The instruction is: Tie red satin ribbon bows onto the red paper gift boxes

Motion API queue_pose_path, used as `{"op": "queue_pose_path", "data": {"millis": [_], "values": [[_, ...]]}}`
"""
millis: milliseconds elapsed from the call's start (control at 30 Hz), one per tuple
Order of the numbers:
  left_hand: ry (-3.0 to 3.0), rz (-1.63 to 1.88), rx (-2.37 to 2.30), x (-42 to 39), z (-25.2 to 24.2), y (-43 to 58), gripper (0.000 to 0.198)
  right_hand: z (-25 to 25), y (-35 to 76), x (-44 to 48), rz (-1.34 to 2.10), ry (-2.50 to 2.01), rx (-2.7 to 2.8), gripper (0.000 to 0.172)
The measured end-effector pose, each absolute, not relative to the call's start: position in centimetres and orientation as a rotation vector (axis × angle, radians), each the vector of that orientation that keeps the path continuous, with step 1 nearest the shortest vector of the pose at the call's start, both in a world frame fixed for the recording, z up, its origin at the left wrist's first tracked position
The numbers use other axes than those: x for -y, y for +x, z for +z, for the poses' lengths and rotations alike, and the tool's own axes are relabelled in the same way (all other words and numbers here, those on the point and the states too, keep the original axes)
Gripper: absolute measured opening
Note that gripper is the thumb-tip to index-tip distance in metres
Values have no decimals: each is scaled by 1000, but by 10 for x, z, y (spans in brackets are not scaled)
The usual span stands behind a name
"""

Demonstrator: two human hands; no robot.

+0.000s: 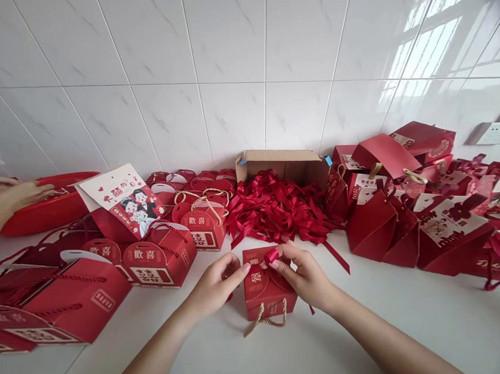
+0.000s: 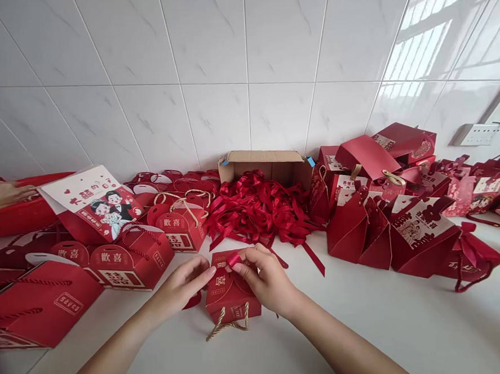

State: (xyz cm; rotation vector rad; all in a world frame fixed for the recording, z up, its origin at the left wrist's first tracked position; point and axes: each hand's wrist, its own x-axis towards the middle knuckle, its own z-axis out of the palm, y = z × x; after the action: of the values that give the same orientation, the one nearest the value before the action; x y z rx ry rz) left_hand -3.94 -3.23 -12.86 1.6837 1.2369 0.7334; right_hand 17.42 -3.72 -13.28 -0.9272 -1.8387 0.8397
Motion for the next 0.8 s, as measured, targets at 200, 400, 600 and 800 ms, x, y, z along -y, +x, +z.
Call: {"op": "queue_pose_path", "data": {"millis": [200, 400, 600, 800], "values": [[1535, 649, -1210, 34, -121, -42, 47, -128, 174, 37, 978, -859, 1828, 24], [1527, 753, -1137, 38, -105, -42, 39, -121, 168, 41, 1065, -960, 1702, 23], [1474, 857, -1057, 41, -68, -22, 37, -123, 162, 42, 1044, -1082, 1651, 21], [1615, 826, -937, 25, -45, 11, 25, -118, 168, 43, 890, -990, 1798, 21]]}}
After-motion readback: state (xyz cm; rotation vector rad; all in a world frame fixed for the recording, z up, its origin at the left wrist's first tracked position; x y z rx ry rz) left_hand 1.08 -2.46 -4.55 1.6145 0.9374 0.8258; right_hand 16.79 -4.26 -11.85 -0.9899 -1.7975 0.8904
